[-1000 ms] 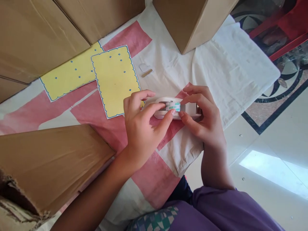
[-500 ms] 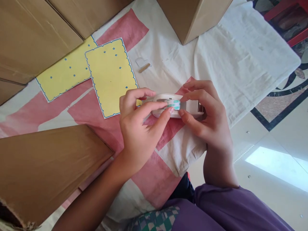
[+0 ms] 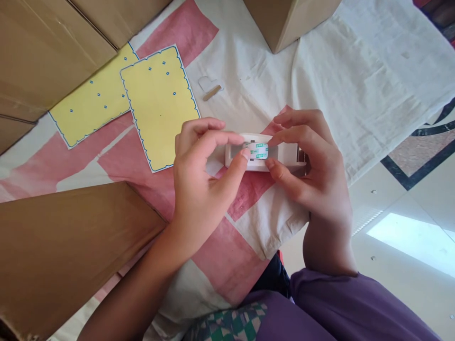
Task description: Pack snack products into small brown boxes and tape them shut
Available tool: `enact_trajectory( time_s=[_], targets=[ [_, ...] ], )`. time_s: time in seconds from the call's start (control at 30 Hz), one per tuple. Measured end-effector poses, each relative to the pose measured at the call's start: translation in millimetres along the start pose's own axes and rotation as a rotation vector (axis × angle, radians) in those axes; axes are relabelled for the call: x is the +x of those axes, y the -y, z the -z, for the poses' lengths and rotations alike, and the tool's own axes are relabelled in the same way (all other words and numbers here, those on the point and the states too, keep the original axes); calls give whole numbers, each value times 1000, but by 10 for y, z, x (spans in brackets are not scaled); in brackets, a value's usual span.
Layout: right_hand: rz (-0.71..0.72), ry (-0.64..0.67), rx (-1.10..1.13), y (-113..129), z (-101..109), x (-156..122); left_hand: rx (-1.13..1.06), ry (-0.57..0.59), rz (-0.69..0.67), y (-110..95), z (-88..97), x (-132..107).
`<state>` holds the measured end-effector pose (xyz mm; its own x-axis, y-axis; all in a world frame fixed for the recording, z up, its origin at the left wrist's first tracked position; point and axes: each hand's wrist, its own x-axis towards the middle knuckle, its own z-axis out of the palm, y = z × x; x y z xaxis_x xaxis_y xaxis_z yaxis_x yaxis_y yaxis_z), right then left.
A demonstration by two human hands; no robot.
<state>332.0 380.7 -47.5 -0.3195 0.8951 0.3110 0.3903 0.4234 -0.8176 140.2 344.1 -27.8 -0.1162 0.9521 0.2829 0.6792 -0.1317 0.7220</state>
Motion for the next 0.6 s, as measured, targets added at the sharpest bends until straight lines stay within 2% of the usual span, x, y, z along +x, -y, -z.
enact_trajectory(
  time_s=[0.1, 0.27, 0.47, 0.6],
  targets=[
    [1, 4, 5, 11, 2, 7, -13, 29, -63, 40, 32, 57],
    [6, 7, 3, -1, 5, 10, -1, 159, -121, 65, 110, 196],
    [10, 19, -18, 3, 12, 10, 33, 223, -126, 84, 148, 293],
    [29, 62, -47, 31, 12, 34, 11, 219, -163, 152, 146, 307]
  ],
)
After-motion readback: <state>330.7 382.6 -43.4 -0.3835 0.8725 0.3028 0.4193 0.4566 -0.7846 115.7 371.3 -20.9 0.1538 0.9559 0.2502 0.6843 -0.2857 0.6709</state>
